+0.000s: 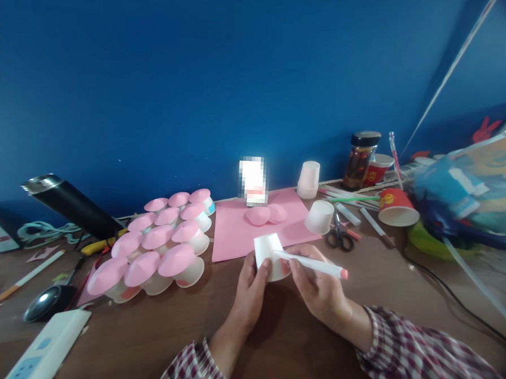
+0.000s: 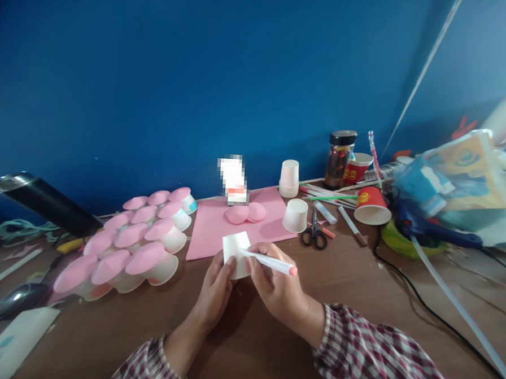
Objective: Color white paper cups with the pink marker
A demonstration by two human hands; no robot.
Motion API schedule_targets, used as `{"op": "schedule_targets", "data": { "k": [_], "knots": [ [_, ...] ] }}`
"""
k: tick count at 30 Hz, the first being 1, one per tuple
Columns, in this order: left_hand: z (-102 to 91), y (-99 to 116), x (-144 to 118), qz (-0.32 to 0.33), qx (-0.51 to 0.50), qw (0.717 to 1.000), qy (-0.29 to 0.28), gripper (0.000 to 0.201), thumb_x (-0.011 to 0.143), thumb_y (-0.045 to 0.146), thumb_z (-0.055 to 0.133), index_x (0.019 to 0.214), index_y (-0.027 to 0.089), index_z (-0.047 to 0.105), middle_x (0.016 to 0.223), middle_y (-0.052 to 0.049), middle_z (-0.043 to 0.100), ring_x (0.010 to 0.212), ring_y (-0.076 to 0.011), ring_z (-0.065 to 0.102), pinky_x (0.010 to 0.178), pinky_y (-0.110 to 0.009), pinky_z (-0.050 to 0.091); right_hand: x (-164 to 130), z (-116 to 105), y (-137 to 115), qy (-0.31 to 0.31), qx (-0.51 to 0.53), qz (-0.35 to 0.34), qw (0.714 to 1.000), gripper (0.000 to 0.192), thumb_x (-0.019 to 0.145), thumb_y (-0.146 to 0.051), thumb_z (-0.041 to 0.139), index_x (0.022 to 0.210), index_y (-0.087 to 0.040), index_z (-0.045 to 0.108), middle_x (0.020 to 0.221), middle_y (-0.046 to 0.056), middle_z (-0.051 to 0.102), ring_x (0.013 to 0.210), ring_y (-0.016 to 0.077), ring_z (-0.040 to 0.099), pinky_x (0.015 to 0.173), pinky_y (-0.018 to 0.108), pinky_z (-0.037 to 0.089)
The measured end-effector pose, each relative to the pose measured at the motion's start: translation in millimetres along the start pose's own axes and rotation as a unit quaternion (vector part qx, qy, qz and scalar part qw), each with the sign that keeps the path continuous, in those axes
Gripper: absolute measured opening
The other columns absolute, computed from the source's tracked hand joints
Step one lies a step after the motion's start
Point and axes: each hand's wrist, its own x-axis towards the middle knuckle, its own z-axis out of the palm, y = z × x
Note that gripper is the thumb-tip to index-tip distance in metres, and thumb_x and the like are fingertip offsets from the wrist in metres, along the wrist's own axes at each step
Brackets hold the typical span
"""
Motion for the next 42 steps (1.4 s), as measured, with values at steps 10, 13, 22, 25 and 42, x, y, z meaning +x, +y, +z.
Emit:
{"op": "schedule_targets", "data": {
  "k": [10, 13, 22, 25, 42],
  "knots": [
    [1.9, -0.1, -0.4, -0.005, -0.011, 1.0, 0.005, 0.043, 0.084, 0.047, 0.06, 0.115, 0.018, 0.06, 0.107, -0.01, 0.068, 0.102, -0.0245, 0.062, 0.092, -0.037, 0.047, 2.5, -0.5, 0.8, 0.003, -0.011, 0.009, 1.0, 0.008, 0.093, -0.019, 0.049, 0.099, -0.021, 0.055, 0.081, 0.002, 0.063, 0.07, 0.0169, 0.063, 0.066, 0.029, 0.051],
    [2.7, 2.7, -1.1, 0.0, -0.013, 1.0, 0.002, 0.043, 0.083, 0.047, 0.061, 0.115, 0.018, 0.06, 0.108, -0.01, 0.068, 0.103, -0.0249, 0.061, 0.093, -0.037, 0.046, 3.5, -1.4, 1.1, -0.002, -0.007, 0.02, 1.0, 0.006, 0.094, -0.019, 0.049, 0.094, -0.021, 0.055, 0.078, 0.002, 0.062, 0.071, 0.0172, 0.062, 0.069, 0.03, 0.051],
    [2.6, 3.7, -1.4, -0.001, -0.004, 1.0, -0.003, 0.043, 0.083, 0.047, 0.061, 0.114, 0.017, 0.06, 0.109, -0.01, 0.068, 0.101, -0.0246, 0.062, 0.091, -0.036, 0.047, -1.0, 1.6, 4.8, 0.003, 0.021, 0.039, 0.999, 0.009, 0.094, -0.022, 0.049, 0.102, -0.021, 0.054, 0.083, 0.004, 0.063, 0.07, 0.0169, 0.063, 0.066, 0.029, 0.053],
    [2.5, 2.4, -1.2, -0.005, -0.007, 1.0, 0.001, 0.044, 0.083, 0.048, 0.061, 0.115, 0.018, 0.06, 0.108, -0.01, 0.068, 0.1, -0.0243, 0.062, 0.091, -0.036, 0.047, 0.1, 1.2, 3.6, 0.002, 0.009, 0.03, 0.999, 0.008, 0.094, -0.022, 0.049, 0.1, -0.021, 0.054, 0.082, 0.004, 0.064, 0.07, 0.0174, 0.064, 0.066, 0.029, 0.053],
    [1.7, -0.1, -0.7, -0.025, -0.021, 0.999, 0.019, 0.042, 0.083, 0.049, 0.061, 0.112, 0.018, 0.06, 0.106, -0.008, 0.068, 0.1, -0.0233, 0.062, 0.091, -0.035, 0.047, 1.4, -0.5, -3.9, -0.001, -0.021, 0.005, 1.0, 0.007, 0.093, -0.018, 0.05, 0.097, -0.019, 0.057, 0.082, 0.004, 0.064, 0.072, 0.0174, 0.064, 0.067, 0.029, 0.053]
  ]
}}
